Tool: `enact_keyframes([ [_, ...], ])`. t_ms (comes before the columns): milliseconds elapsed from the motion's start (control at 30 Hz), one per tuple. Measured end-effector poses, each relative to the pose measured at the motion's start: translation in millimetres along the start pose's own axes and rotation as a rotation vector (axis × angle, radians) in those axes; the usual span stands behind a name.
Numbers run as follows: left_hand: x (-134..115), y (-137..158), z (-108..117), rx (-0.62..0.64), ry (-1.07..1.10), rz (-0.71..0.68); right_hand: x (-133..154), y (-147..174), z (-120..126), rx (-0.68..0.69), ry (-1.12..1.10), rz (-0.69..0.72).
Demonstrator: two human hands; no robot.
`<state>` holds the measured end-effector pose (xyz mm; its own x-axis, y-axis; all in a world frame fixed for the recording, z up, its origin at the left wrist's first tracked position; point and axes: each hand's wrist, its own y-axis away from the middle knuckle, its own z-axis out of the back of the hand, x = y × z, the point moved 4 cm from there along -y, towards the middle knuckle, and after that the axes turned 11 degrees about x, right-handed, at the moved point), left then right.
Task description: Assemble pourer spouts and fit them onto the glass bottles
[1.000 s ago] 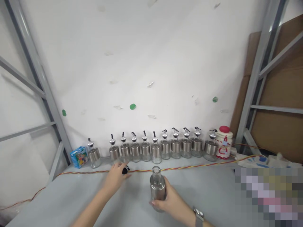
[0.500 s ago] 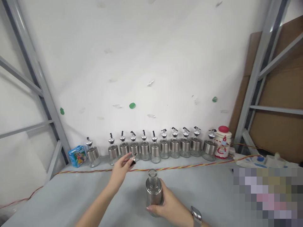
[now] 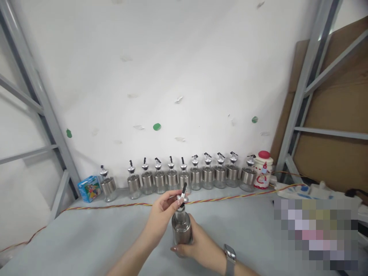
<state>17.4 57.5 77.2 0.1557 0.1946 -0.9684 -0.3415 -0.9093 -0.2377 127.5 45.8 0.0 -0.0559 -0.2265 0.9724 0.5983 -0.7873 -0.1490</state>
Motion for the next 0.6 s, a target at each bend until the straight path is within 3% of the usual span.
enact_keyframes([
  [200,-6.0,6.4,6.3,0.064,-0.001,-0.035,2.7,0.6,0.5,0.005,0.021,0.025],
  [400,-12.9,8.2,2.8,0.137,-0.156,-0.011,3.1,0.0,0.9,0.028,0.104,0.051],
  [500,-19.5,8.3,-0.7,0.168,-0.283,-0.054,18.5,4.5,11.0,-0.090,0.313,0.105],
  [600,-24.6,12.1,3.3,0.150,-0.572,-0.160,51.5,11.9,19.9,-0.221,0.702,0.202],
])
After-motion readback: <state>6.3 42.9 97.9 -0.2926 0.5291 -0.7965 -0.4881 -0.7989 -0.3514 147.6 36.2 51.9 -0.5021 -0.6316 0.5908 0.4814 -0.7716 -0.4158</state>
